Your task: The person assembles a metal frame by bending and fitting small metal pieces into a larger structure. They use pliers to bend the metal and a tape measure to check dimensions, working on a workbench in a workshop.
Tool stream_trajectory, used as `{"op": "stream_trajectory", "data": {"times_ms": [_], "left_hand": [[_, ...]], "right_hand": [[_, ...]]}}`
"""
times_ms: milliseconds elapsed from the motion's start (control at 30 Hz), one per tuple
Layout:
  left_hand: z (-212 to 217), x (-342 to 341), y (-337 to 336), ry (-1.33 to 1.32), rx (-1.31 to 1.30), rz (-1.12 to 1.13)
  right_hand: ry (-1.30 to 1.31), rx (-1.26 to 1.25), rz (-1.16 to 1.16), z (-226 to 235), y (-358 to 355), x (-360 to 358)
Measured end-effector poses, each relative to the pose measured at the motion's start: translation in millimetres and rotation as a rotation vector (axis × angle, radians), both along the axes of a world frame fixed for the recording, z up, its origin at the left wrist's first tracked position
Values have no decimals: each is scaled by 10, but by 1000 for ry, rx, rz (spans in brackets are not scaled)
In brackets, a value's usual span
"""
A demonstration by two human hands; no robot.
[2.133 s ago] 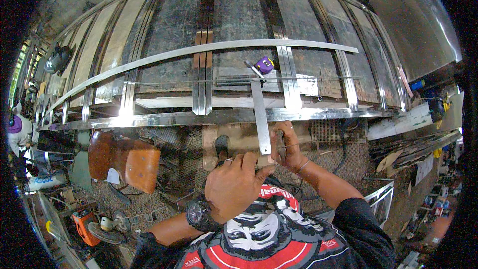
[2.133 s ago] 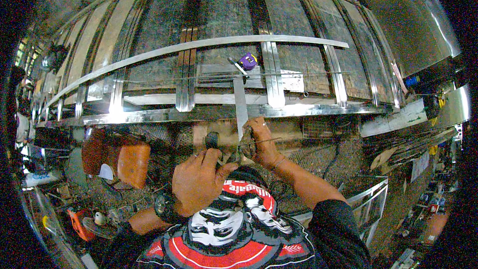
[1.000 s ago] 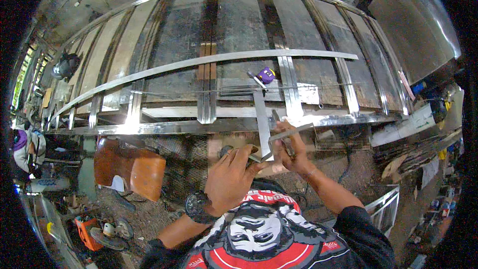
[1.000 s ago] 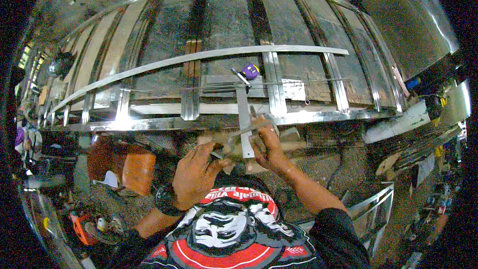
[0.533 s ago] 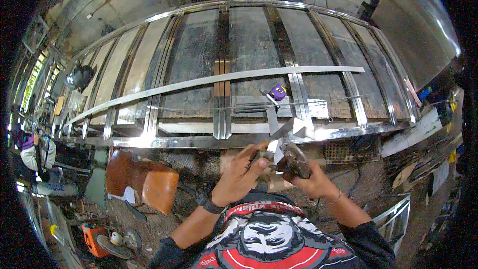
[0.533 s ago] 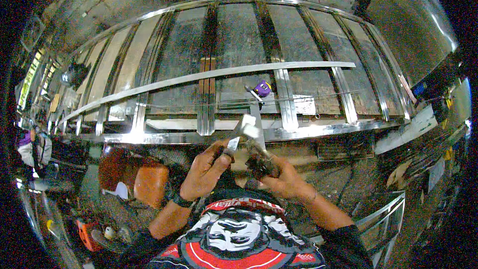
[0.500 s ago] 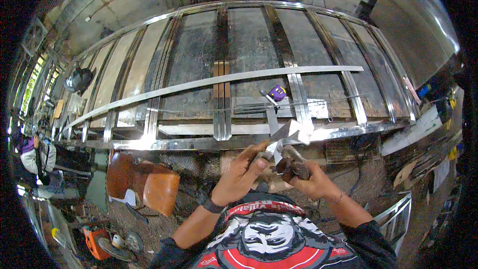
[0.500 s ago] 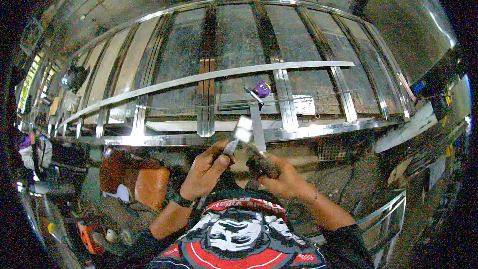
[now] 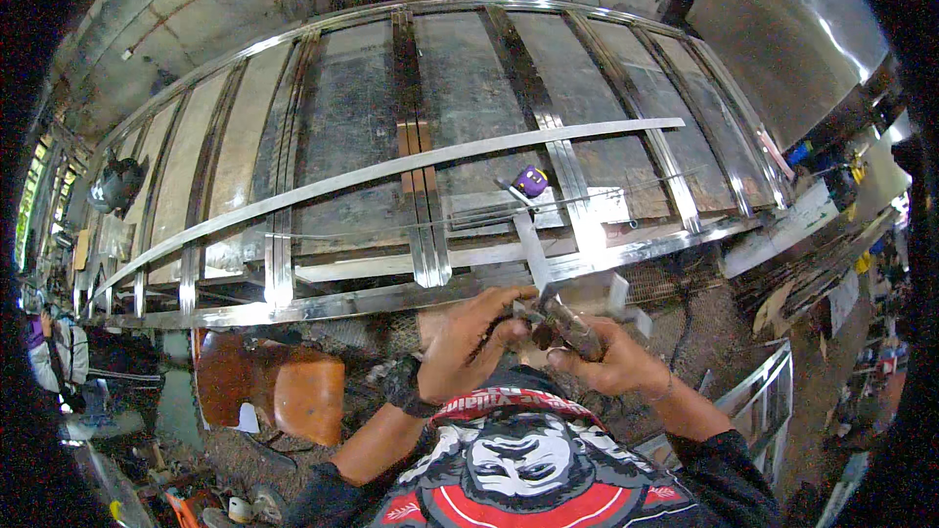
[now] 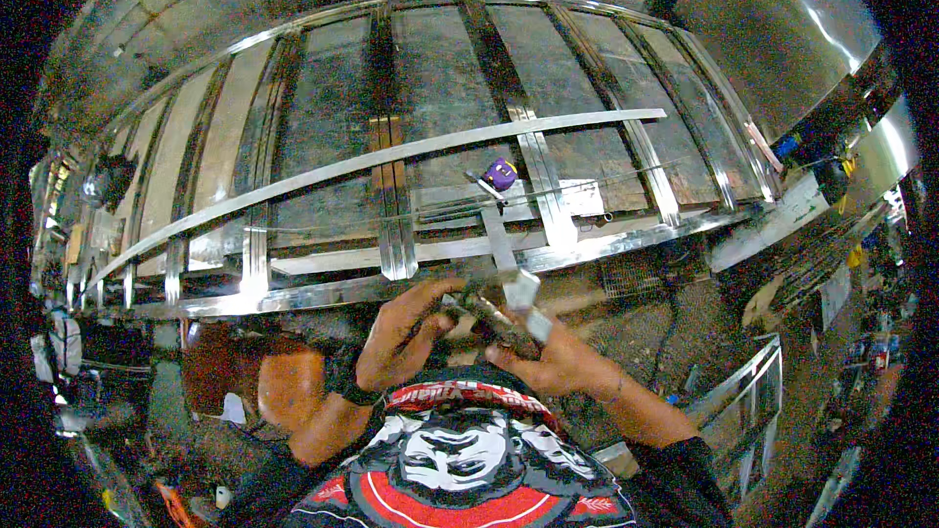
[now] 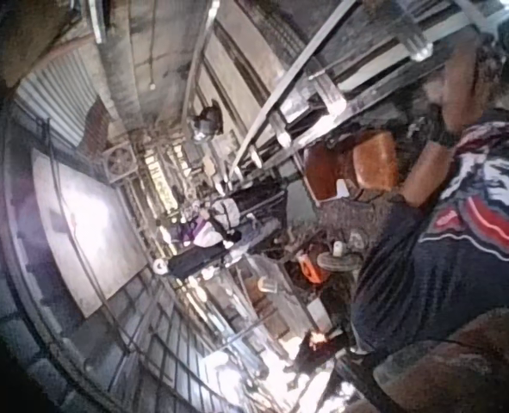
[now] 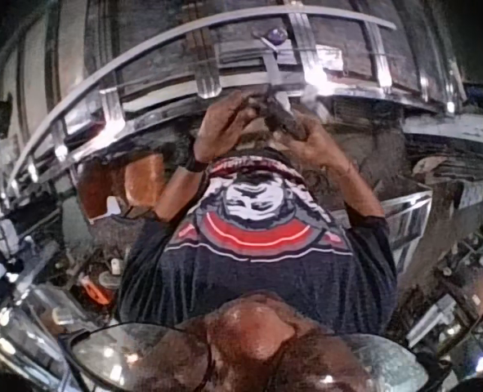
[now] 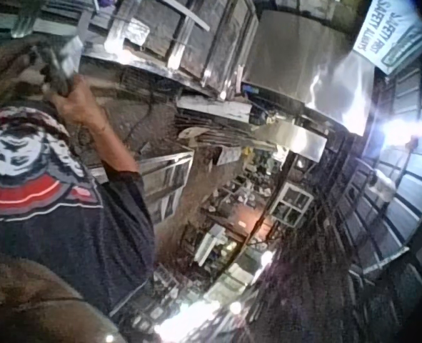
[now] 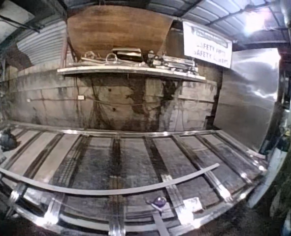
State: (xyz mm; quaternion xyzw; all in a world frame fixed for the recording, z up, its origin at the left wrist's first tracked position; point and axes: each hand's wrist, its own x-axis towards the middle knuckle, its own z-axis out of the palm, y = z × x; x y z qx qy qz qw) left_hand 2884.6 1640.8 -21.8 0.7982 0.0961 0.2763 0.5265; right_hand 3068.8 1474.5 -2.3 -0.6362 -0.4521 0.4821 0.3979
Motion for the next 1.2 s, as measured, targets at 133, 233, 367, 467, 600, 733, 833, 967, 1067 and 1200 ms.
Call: {"op": "stream_trajectory", "data": {"times_ms": [133, 233, 367, 467, 600, 733, 833, 967, 1067, 1200], "left_hand": [[46, -103, 82, 169, -127, -51], [-24, -148, 137, 115, -33, -69], [-15, -183, 187, 91, 39, -105], [-57, -193, 162, 100, 140, -70], [2, -151, 125, 76, 320, -87], [-1, -121, 62, 5, 382, -56], [-17, -104, 37, 19, 395, -85], [-1, -105, 15, 35, 366, -189], [-36, -93, -36, -10, 369, -177], [3, -97, -89, 9, 372, -197]], "right_hand": [[-61, 139, 3, -69, 85, -119], [-183, 161, 1, -270, 62, -105], [-333, 209, -1, -486, -40, -65], [-315, 277, 91, -315, 166, -34], [-147, 258, 101, -401, 75, 0], [-180, 421, 100, -573, -45, -7], [-161, 246, 192, -665, -157, 45], [-56, 359, 119, -660, -238, -107], [-33, 243, 218, -544, -212, -86], [49, 298, 224, -572, -267, -113]]}}
